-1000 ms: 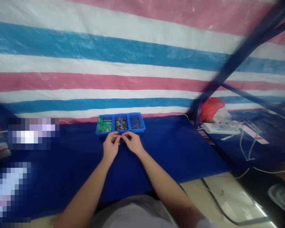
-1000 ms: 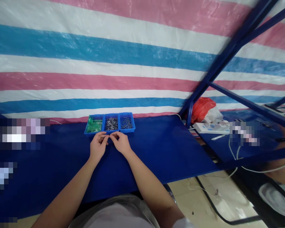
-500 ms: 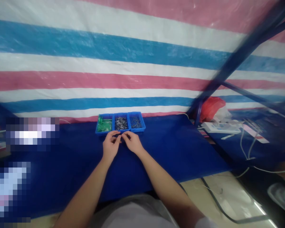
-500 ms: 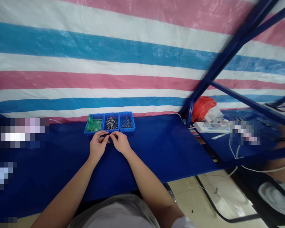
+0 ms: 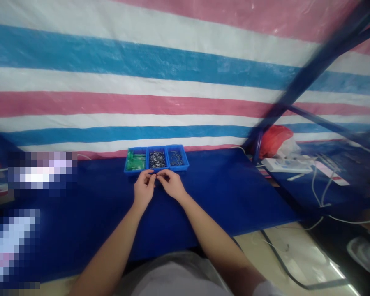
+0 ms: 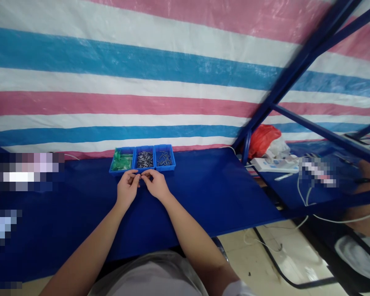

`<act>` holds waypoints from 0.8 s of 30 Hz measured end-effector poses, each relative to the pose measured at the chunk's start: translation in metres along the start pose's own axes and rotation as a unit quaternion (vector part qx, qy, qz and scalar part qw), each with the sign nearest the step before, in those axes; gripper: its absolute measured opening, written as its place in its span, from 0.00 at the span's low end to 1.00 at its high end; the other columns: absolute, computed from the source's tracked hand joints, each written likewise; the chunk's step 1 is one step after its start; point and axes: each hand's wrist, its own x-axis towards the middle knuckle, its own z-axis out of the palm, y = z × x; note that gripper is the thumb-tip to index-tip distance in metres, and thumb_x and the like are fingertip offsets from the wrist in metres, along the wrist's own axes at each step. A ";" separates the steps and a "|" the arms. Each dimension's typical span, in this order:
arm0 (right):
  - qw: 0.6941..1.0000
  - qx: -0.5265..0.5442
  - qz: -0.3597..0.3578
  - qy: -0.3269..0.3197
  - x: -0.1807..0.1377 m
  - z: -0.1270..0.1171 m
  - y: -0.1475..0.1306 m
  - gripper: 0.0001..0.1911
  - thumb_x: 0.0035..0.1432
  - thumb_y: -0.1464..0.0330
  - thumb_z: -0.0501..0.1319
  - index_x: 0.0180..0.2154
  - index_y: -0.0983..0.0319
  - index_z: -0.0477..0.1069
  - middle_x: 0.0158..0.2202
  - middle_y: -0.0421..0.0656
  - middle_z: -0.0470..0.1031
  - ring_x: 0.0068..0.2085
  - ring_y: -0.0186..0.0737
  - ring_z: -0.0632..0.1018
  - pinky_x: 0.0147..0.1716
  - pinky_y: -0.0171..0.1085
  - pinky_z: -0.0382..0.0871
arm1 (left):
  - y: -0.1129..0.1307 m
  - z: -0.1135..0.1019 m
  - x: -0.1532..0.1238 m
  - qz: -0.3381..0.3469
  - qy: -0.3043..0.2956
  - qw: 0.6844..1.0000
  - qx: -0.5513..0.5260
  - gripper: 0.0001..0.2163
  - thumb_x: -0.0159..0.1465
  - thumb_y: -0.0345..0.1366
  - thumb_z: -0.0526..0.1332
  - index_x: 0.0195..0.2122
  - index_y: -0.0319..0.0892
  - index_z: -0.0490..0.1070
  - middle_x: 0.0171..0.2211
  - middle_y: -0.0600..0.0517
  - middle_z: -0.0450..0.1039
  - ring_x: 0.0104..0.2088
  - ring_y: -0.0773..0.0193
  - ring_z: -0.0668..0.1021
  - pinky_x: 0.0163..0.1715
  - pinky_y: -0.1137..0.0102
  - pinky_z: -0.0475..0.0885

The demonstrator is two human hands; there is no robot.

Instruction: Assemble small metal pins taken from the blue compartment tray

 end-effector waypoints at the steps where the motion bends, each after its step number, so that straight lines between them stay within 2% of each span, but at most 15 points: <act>1: 1.000 -0.002 0.000 -0.004 0.000 0.000 0.000 0.08 0.63 0.65 0.60 0.39 0.59 0.76 0.38 0.43 0.80 0.38 0.40 0.79 0.40 0.37 0.71 | 0.000 0.000 0.000 -0.003 -0.003 1.000 0.001 0.13 0.66 0.44 0.61 0.46 0.44 0.72 0.30 0.54 0.75 0.23 0.68 0.77 0.30 0.70 0.75; 6: 1.000 -0.011 0.002 -0.008 -0.001 0.000 -0.001 0.10 0.65 0.63 0.57 0.37 0.60 0.74 0.34 0.41 0.78 0.34 0.38 0.76 0.36 0.36 0.68 | 0.001 0.000 -0.001 -0.020 0.009 0.999 -0.028 0.16 0.63 0.44 0.64 0.48 0.44 0.72 0.40 0.49 0.78 0.29 0.66 0.79 0.31 0.70 0.78; 10: 1.000 -0.020 0.011 -0.005 -0.001 -0.001 0.000 0.12 0.66 0.61 0.56 0.35 0.60 0.74 0.31 0.40 0.76 0.32 0.38 0.75 0.34 0.35 0.66 | 0.002 0.001 -0.002 -0.008 0.000 0.998 -0.055 0.17 0.62 0.43 0.65 0.50 0.43 0.70 0.46 0.46 0.78 0.29 0.67 0.80 0.33 0.68 0.79; 16: 0.999 -0.027 0.026 0.002 -0.001 0.000 -0.001 0.14 0.66 0.60 0.56 0.33 0.60 0.75 0.30 0.40 0.77 0.32 0.38 0.75 0.34 0.36 0.67 | 0.002 0.002 -0.002 0.004 -0.001 1.000 -0.024 0.16 0.62 0.42 0.65 0.49 0.43 0.70 0.42 0.47 0.79 0.28 0.67 0.79 0.32 0.69 0.78; 21: 1.000 0.014 0.009 0.012 -0.001 0.002 0.000 0.08 0.63 0.63 0.60 0.39 0.59 0.76 0.35 0.41 0.79 0.36 0.39 0.78 0.38 0.36 0.70 | -0.001 0.001 0.000 -0.003 0.003 1.000 -0.022 0.14 0.63 0.42 0.63 0.48 0.43 0.71 0.41 0.48 0.79 0.29 0.66 0.79 0.29 0.70 0.78; 24: 1.000 0.023 -0.004 0.012 -0.001 0.002 0.000 0.08 0.62 0.64 0.61 0.40 0.59 0.76 0.37 0.42 0.79 0.37 0.39 0.78 0.40 0.37 0.71 | -0.002 0.001 0.000 -0.003 0.007 1.000 -0.022 0.13 0.64 0.43 0.62 0.47 0.43 0.72 0.37 0.50 0.78 0.27 0.67 0.78 0.28 0.70 0.77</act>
